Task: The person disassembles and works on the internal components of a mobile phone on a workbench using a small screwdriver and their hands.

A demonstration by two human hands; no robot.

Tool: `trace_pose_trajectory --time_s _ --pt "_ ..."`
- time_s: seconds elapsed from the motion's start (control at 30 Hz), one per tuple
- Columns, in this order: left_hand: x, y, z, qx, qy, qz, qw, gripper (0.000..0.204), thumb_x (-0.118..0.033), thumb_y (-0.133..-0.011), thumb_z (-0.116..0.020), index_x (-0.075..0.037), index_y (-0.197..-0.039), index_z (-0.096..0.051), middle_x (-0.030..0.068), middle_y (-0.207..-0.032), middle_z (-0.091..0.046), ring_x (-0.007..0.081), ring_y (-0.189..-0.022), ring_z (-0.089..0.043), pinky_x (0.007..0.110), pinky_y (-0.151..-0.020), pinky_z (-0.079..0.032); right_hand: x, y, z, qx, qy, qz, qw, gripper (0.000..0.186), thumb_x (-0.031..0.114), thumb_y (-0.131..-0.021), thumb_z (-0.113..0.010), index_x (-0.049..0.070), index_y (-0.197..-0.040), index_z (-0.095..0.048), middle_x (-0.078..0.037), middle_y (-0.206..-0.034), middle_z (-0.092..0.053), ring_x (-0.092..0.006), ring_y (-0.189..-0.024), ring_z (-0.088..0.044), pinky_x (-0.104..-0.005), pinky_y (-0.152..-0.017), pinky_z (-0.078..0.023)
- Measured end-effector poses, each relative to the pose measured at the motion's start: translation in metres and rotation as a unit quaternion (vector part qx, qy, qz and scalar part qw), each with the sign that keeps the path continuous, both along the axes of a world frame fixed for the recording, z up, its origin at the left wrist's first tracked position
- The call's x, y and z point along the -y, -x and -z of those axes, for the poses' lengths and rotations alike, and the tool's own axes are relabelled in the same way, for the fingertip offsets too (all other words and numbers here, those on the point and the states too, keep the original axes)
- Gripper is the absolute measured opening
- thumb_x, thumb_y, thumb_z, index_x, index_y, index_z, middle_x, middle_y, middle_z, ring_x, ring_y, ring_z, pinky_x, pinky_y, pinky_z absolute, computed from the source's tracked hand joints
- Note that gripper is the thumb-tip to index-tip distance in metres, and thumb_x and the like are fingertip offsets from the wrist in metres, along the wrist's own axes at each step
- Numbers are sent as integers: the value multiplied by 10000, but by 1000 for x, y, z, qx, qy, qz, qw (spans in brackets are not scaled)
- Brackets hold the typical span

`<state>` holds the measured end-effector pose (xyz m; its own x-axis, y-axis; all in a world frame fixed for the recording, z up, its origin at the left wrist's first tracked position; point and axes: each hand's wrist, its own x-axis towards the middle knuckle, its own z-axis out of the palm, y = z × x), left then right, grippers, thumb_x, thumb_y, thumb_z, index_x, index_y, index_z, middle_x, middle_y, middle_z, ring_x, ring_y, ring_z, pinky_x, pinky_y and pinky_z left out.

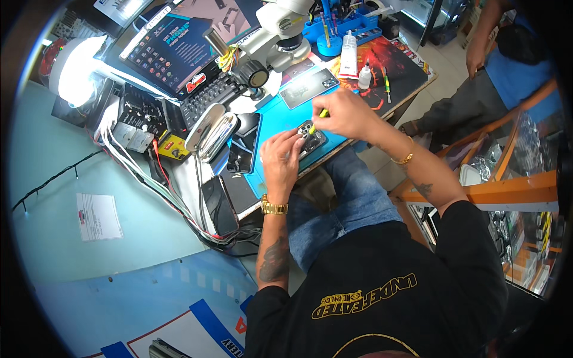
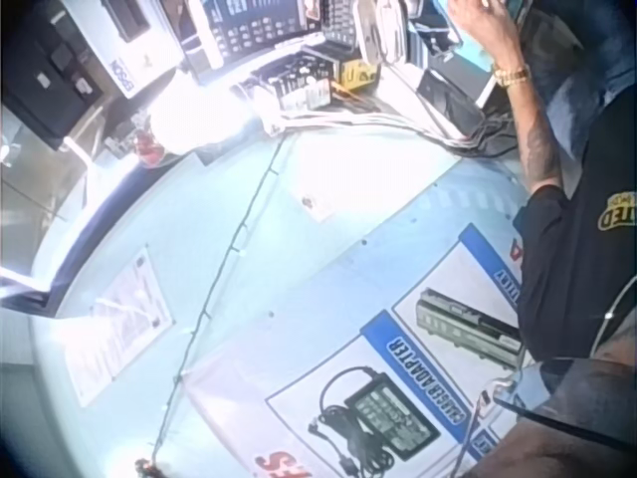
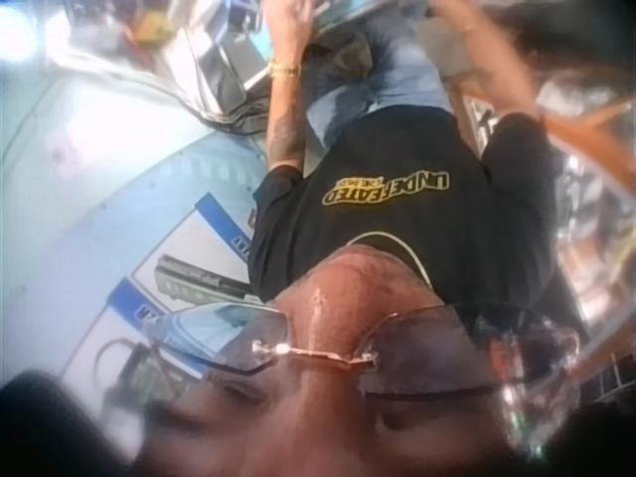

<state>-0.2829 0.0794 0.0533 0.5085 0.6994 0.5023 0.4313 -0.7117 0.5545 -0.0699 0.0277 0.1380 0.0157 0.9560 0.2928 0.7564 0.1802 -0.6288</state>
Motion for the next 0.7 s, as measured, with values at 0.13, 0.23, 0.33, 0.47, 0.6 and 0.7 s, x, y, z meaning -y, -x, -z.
trace_pose_trajectory --time_s 0.13,0.23,0.33,0.47,0.6,0.7 --pt "9 -6 3 -31 -26 -3 999 313 -256 -923 -725 -89 -1188 -735 74 -1273 -700 272 -1191 -606 433 -1059 -385 -3 9 12 47 -16 -16 999 170 193 -794 -708 24 -789 -686 -167 -717 -688 -347 -664 -676 -430 -620 -513" --pt "17 4 5 -78 -39 -37 995 560 -292 -868 -783 -64 -1355 -626 108 -1355 -644 282 -1250 -571 469 -1099 -340 1 9 9 71 -25 -24 997 172 188 -787 -705 20 -777 -667 -177 -706 -671 -351 -667 -675 -435 -631 -513" --pt "23 11 6 -105 -44 -61 992 673 -288 -811 -835 -50 -1390 -588 111 -1349 -640 284 -1269 -557 469 -1104 -334 4 8 9 76 -15 -21 997 172 184 -793 -699 18 -771 -661 -177 -691 -663 -355 -664 -670 -437 -630 -510" --pt "21 15 11 -85 -37 -67 993 725 -266 -767 -865 -46 -1395 -577 110 -1343 -638 283 -1275 -552 470 -1107 -331 3 9 12 81 -20 -26 996 165 174 -800 -694 16 -767 -661 -179 -677 -655 -363 -655 -663 -438 -625 -509" --pt "23 13 9 -78 -31 -73 994 699 -245 -770 -860 -43 -1379 -585 111 -1332 -642 278 -1274 -553 468 -1101 -335 4 10 12 93 -23 -24 995 175 184 -819 -699 22 -764 -663 -188 -675 -655 -371 -652 -664 -441 -620 -516" --pt "25 11 9 -82 -66 -70 992 656 -237 -783 -849 -48 -1360 -600 108 -1330 -644 285 -1272 -556 462 -1097 -336 6 15 11 137 -56 -27 989 193 205 -848 -706 33 -770 -667 -196 -673 -657 -379 -660 -668 -453 -618 -519"
